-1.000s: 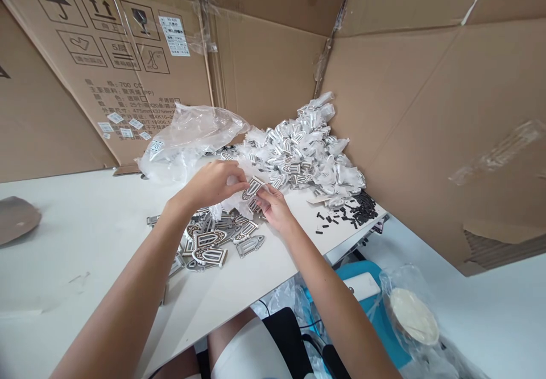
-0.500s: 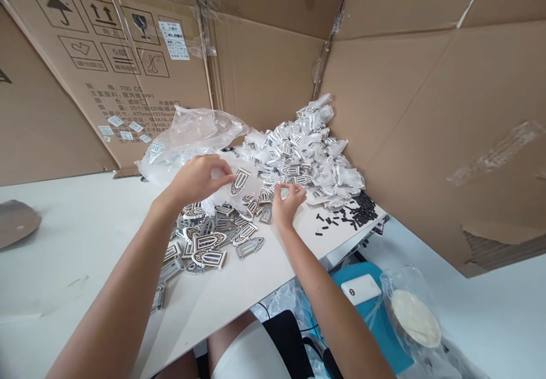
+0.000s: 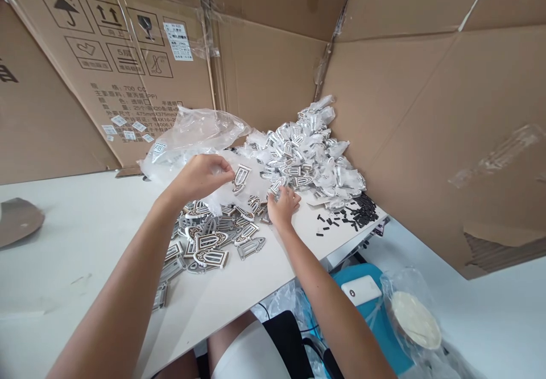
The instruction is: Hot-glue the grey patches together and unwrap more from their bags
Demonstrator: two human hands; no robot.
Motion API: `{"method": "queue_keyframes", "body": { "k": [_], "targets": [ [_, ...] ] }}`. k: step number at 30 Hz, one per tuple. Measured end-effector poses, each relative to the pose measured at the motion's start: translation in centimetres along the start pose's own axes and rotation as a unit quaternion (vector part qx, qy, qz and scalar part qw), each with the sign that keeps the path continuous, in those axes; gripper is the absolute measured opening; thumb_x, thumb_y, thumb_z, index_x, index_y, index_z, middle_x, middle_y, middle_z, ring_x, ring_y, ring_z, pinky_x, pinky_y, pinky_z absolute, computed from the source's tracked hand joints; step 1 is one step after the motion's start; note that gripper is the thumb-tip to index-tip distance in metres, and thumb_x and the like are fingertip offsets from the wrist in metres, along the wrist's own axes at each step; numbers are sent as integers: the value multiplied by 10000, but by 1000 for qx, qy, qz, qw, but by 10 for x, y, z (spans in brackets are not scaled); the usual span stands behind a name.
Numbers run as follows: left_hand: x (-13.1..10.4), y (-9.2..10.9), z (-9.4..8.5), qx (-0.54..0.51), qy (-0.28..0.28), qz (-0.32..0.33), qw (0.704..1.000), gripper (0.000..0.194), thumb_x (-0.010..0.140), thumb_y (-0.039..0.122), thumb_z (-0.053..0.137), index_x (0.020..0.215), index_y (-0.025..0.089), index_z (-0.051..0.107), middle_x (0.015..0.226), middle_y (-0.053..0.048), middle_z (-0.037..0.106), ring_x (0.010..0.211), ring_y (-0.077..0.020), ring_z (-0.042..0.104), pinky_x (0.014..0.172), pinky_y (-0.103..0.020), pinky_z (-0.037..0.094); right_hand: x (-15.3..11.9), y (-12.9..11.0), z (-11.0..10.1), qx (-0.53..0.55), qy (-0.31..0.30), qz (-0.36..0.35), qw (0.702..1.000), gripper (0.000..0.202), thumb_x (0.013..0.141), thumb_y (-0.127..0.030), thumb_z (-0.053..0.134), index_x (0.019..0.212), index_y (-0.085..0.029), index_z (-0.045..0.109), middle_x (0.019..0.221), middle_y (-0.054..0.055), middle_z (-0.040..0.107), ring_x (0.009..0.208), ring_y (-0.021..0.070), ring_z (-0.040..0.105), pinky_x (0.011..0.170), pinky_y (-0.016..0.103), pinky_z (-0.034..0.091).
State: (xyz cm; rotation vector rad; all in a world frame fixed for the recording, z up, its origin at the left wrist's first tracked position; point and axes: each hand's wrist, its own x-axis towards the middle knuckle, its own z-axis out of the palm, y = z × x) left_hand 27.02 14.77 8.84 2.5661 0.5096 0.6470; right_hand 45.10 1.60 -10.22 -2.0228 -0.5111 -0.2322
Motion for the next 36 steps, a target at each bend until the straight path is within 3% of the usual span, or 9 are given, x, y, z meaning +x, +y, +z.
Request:
{"method": "queue_keyframes", "body": {
  "k": [6,14,20,28,36],
  "targets": [
    [0,-6,5,111,57,-28,992,157,840,286,640,808,210,773,943,-95,804,886,-293,719,854,-445,572,0,0,1,0,3,-11,1000,431,907,-398,612,1292,-212,667,1476,159,609,1370,397,432,1157,592,307],
    [1,-4,5,75,50,-49,995,199,852,308,633,841,232,816,912,-70,811,905,-297,736,854,-408,564,2,3,5,24,23,-9,999,415,900,-409,603,1255,-198,645,1398,167,623,1321,379,502,1164,547,337],
    [3,-9,8,64,49,-79,994,170,833,306,662,821,235,816,870,-64,796,884,-293,726,810,-389,541,6,7,4,64,49,-21,996,348,900,-331,577,1216,-189,604,1310,169,600,1268,338,575,1169,509,394],
    [3,-9,4,-40,80,-123,988,139,785,309,728,809,208,820,660,-26,702,630,-194,621,657,-328,490,8,15,6,96,54,-32,993,431,840,-199,562,1270,-190,602,1344,175,553,1185,302,627,1064,460,508],
    [2,-9,5,-31,86,-126,988,108,740,316,757,748,219,803,615,-20,663,620,-197,595,637,-332,469,11,13,3,98,46,-33,994,172,862,-240,529,959,-210,668,999,105,679,1020,306,617,1008,465,476]
  ]
}}
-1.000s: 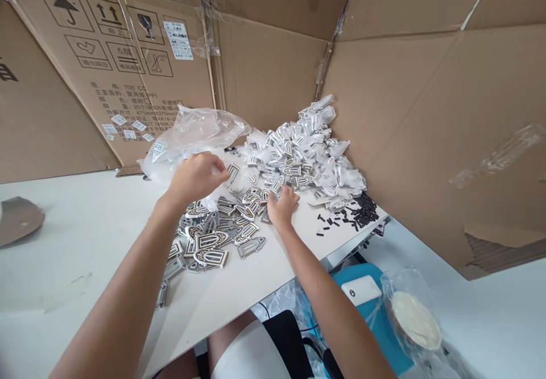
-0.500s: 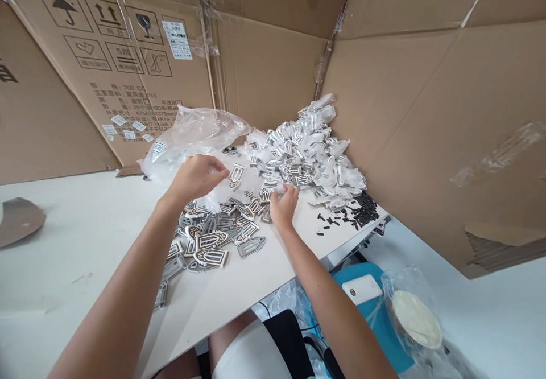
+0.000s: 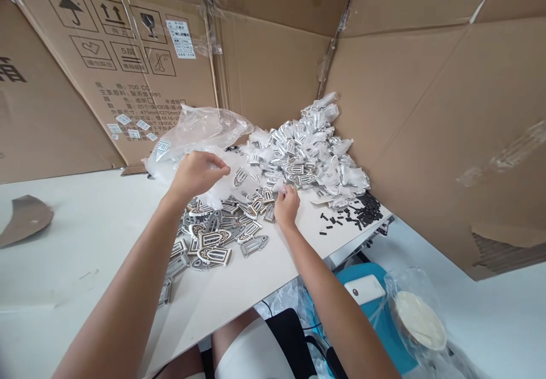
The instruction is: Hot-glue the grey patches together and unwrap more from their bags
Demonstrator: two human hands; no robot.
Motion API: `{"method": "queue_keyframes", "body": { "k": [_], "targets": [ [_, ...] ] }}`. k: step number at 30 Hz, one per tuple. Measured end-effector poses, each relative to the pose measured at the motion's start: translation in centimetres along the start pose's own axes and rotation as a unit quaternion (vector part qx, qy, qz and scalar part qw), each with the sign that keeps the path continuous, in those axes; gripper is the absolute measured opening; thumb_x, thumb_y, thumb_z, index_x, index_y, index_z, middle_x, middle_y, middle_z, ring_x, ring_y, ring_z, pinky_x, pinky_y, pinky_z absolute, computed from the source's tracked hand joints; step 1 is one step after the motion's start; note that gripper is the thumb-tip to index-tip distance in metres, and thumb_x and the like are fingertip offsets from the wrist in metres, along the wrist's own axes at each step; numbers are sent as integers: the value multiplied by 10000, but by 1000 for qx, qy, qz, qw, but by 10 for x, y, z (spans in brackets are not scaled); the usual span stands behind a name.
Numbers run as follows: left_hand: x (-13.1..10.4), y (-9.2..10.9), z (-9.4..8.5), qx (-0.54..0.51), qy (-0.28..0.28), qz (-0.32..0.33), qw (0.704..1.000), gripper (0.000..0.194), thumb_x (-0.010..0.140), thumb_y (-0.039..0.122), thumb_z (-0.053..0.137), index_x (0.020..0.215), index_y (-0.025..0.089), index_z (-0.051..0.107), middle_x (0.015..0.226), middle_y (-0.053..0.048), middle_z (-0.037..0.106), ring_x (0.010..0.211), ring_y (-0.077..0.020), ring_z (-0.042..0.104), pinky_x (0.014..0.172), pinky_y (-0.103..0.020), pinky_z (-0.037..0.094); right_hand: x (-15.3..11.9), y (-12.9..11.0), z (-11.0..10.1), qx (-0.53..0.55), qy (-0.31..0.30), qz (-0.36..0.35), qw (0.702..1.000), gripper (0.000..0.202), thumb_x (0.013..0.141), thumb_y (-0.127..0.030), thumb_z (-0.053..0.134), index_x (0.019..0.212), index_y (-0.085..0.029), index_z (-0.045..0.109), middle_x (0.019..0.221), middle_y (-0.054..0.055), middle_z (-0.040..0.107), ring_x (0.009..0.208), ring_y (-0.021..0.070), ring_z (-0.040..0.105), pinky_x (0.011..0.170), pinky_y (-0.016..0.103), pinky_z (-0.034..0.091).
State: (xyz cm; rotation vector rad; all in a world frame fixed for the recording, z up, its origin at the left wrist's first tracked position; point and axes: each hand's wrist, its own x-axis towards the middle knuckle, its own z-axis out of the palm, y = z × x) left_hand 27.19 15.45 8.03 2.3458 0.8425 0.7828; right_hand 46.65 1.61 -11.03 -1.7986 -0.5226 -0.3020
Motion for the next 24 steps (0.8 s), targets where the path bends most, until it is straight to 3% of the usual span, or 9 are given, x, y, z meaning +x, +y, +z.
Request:
{"method": "queue_keyframes", "body": {
  "k": [6,10,12,16,18,21,24],
  "targets": [
    [-2,7,-1,-36,17,-10,999,84,725,302,760,725,218,765,594,-2,631,579,-175,555,609,-323,440,2,-7,-4,41,39,18,998,56,925,-294,533,938,-246,558,1050,105,645,1043,296,584,1013,468,456],
    [0,5,2,-67,52,-14,996,65,733,281,747,728,217,735,646,-2,662,607,-175,577,637,-322,458,3,-13,-7,103,69,53,991,178,977,-395,560,884,-279,461,1010,83,594,1061,287,571,1028,461,460],
    [1,2,3,-84,78,-19,993,68,746,274,740,724,216,713,691,-9,681,657,-187,606,674,-323,477,3,-17,-6,153,70,82,982,228,997,-457,551,889,-287,443,951,54,582,977,262,594,954,429,506],
    [4,-2,1,-60,109,-24,992,54,784,245,713,749,223,678,753,-25,696,778,-223,644,767,-340,495,2,-27,-3,293,12,159,943,287,1037,-560,461,936,-292,457,766,-20,563,676,199,590,717,370,567],
    [4,-3,0,-31,111,-20,993,58,814,239,695,774,226,655,792,-37,708,818,-242,648,801,-358,492,2,-33,-3,363,-34,193,911,270,1030,-536,485,926,-287,479,729,-32,574,626,177,578,673,348,579],
    [4,-5,1,10,104,10,994,27,862,234,662,863,228,636,877,-64,727,883,-276,651,843,-391,480,3,-43,-7,440,-106,232,861,152,949,-357,632,882,-265,531,733,-29,617,617,146,571,642,297,576],
    [2,-4,4,54,77,57,994,156,904,208,616,1057,229,636,843,-67,699,879,-300,645,813,-399,459,4,-51,-13,483,-170,265,817,131,870,-171,654,841,-248,552,696,-41,601,590,121,542,575,237,533]
  ]
}}
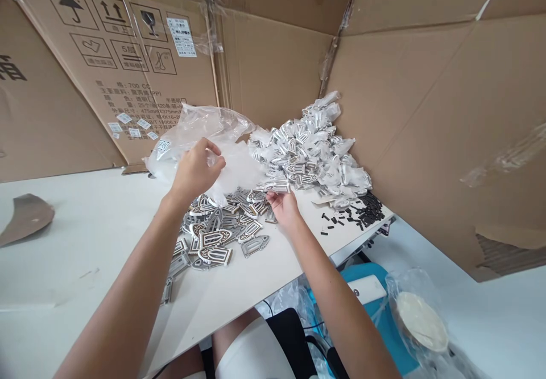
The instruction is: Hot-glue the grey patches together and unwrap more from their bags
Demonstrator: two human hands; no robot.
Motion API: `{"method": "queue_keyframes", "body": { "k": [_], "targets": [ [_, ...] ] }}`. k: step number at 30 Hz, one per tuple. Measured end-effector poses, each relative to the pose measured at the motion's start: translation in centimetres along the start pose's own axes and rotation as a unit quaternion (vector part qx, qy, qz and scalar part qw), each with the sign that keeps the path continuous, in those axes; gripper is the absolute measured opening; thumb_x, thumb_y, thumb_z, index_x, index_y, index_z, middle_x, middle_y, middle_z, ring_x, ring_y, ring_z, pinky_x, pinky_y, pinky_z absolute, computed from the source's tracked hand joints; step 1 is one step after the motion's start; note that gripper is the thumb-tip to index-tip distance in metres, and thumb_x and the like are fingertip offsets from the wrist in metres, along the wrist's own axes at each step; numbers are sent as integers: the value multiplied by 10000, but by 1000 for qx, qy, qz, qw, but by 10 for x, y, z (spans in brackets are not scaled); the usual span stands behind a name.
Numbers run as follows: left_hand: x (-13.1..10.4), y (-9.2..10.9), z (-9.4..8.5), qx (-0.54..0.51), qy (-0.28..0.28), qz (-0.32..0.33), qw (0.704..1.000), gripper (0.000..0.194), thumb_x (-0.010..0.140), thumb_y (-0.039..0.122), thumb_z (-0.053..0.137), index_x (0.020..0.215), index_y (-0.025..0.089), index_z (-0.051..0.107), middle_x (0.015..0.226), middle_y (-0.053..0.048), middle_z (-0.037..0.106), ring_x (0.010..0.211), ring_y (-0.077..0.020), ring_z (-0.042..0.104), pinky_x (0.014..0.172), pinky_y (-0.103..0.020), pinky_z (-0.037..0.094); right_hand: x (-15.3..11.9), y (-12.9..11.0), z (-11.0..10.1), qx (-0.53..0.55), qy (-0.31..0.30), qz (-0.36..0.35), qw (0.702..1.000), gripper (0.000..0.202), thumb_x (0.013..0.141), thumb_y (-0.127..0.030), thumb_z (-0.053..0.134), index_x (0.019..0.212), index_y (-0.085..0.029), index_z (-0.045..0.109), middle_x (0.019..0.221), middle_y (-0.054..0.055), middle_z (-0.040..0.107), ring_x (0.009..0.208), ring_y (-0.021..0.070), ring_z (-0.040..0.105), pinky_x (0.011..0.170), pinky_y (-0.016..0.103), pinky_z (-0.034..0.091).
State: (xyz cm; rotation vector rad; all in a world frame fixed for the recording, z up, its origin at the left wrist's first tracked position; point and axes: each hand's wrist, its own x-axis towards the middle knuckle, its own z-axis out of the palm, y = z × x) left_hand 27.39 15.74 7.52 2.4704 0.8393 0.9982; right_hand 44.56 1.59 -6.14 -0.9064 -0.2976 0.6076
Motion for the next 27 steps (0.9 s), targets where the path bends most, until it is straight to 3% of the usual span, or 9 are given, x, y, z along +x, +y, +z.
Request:
{"method": "queue_keyframes", "body": {
  "k": [3,8,12,15,17,21,27],
  "targets": [
    [-3,5,2,37,-47,69,996,255,927,156,552,1149,241,644,766,-42,665,807,-284,638,752,-368,428,-6,-5,3,25,-44,47,998,171,853,-118,644,815,-246,535,654,-63,549,533,99,477,493,192,452],
    [-6,11,6,44,-80,165,982,314,954,141,483,1027,248,769,965,-73,737,846,-253,668,754,-351,446,-15,-4,6,32,-87,88,992,186,832,-136,679,843,-256,536,601,-97,487,440,78,339,407,178,314],
    [-8,12,11,10,-140,210,968,416,988,156,413,1068,227,815,1068,-91,745,968,-259,689,875,-383,501,-20,-2,9,18,-101,98,990,179,792,-120,656,818,-251,536,568,-102,470,429,79,348,410,182,316],
    [-11,15,15,-40,-206,244,947,342,973,215,487,1099,216,805,1136,-78,764,1075,-259,684,980,-405,502,-21,-1,10,2,-104,97,990,175,752,-103,623,768,-241,517,554,-98,475,414,68,342,410,182,313],
    [-13,18,17,-55,-229,254,938,271,972,315,565,1047,219,807,1095,-71,769,1038,-254,684,973,-410,503,-21,0,10,-10,-101,94,990,165,745,-107,613,752,-239,515,534,-101,461,406,67,345,413,181,317],
    [-16,22,26,-48,-226,255,939,306,941,501,676,945,224,806,1005,-74,744,935,-246,668,865,-397,500,-20,4,9,-32,-86,76,993,152,713,-111,604,735,-238,523,490,-108,434,394,70,351,401,181,311],
    [-18,24,40,-24,-220,280,934,127,925,292,680,902,209,773,994,-71,711,865,-216,645,760,-352,457,-16,10,8,-45,-62,50,996,154,701,-115,609,735,-238,524,499,-95,482,403,71,393,403,178,334]
  ]
}}
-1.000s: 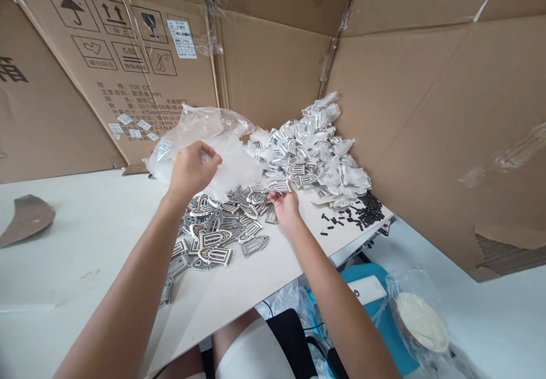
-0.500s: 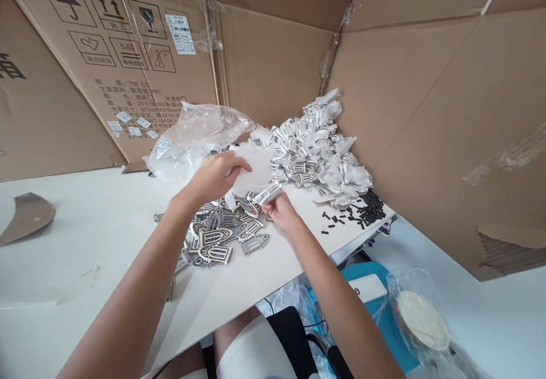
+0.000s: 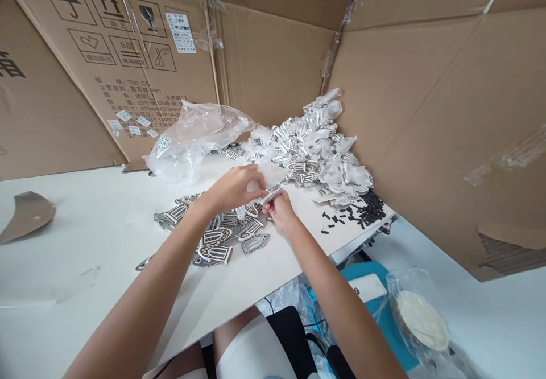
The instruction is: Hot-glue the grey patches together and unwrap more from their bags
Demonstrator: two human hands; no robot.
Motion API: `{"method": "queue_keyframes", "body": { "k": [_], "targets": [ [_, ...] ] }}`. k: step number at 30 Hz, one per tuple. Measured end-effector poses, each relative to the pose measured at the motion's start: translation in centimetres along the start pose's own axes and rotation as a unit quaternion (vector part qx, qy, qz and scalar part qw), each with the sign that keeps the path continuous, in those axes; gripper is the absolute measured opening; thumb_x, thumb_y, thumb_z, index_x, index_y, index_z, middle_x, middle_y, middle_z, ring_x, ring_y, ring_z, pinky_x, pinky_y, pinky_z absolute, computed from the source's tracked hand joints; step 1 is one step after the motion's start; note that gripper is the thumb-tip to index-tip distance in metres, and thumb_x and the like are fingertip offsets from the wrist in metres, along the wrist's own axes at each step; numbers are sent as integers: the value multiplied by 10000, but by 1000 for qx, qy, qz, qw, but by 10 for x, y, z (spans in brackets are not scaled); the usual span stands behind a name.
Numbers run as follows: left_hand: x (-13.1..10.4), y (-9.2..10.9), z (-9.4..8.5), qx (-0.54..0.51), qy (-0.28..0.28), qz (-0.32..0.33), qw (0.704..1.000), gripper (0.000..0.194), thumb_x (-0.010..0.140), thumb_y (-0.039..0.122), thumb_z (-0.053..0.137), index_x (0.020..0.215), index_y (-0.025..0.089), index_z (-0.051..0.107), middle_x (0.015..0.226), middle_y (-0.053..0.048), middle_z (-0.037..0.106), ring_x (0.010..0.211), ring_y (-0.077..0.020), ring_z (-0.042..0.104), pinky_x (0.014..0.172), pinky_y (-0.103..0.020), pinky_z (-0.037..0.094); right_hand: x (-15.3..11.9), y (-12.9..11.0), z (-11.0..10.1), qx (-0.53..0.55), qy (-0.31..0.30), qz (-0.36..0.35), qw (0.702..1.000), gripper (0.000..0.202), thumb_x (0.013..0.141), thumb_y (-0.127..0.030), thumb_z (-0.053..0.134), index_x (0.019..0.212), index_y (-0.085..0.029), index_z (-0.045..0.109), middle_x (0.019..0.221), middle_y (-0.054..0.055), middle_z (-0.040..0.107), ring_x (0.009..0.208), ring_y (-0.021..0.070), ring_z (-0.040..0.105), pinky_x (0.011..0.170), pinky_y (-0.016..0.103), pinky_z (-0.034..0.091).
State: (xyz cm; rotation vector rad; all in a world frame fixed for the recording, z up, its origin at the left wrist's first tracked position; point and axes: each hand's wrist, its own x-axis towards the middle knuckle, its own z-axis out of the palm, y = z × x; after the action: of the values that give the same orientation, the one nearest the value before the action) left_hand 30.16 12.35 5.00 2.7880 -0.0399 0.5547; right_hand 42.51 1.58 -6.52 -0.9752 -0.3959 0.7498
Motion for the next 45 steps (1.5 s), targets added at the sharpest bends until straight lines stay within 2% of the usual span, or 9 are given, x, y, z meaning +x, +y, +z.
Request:
{"method": "queue_keyframes", "body": {
  "k": [6,15,18,21,23,26,30,34,45],
  "targets": [
    [-2,4,-4,52,24,-42,997,153,905,228,613,820,191,735,1011,-91,728,810,-216,642,680,-344,405,0,-3,0,18,-13,2,1000,79,796,-199,596,744,-238,551,536,-61,538,404,93,415,403,210,383],
    [-6,-3,-15,41,12,-104,994,134,852,309,672,807,208,748,985,-89,753,849,-242,656,715,-353,431,-7,-6,-1,44,-79,14,996,213,900,-350,669,740,-226,602,586,-31,574,472,127,490,468,258,470],
    [-7,-4,-21,35,34,-115,992,124,837,317,680,786,214,726,969,-79,757,844,-242,652,718,-360,440,-8,-10,1,57,-84,20,995,224,920,-405,681,796,-226,632,627,-23,603,485,135,502,483,279,497],
    [-8,-4,-28,23,80,-120,989,110,835,293,664,779,215,718,964,-64,761,845,-232,655,754,-370,462,-9,-13,4,77,-59,14,995,150,881,-340,753,868,-239,643,734,-17,666,521,136,547,457,267,481],
    [-9,-2,-32,23,93,-111,989,114,838,276,653,786,213,732,960,-60,759,840,-227,656,775,-376,470,-9,-12,5,76,-43,9,996,151,857,-287,783,885,-246,641,757,-22,676,541,133,569,449,252,473],
    [-9,0,-31,30,62,-71,995,132,852,260,648,819,211,766,954,-66,741,848,-228,654,774,-374,465,-6,-9,5,67,-33,17,997,163,870,-291,776,839,-238,624,639,-53,602,469,109,492,430,237,442],
    [-7,2,-21,43,9,-23,999,151,857,231,661,861,226,812,956,-66,703,771,-196,617,692,-349,418,-2,-6,0,71,-18,38,997,236,908,-304,700,737,-241,550,519,-80,480,406,95,402,396,224,376],
    [-3,5,-11,50,-8,12,999,160,852,195,671,857,228,828,928,-54,676,730,-174,587,649,-341,380,1,-8,-4,86,-5,54,995,227,920,-249,627,726,-249,511,509,-77,474,401,97,392,401,217,364],
    [-1,4,-8,73,-7,19,997,67,900,255,768,885,203,806,948,-36,675,692,-143,544,618,-320,327,2,-12,-6,133,-23,81,988,186,894,-189,613,753,-237,501,547,-75,493,387,68,334,373,172,329]
  ]
}}
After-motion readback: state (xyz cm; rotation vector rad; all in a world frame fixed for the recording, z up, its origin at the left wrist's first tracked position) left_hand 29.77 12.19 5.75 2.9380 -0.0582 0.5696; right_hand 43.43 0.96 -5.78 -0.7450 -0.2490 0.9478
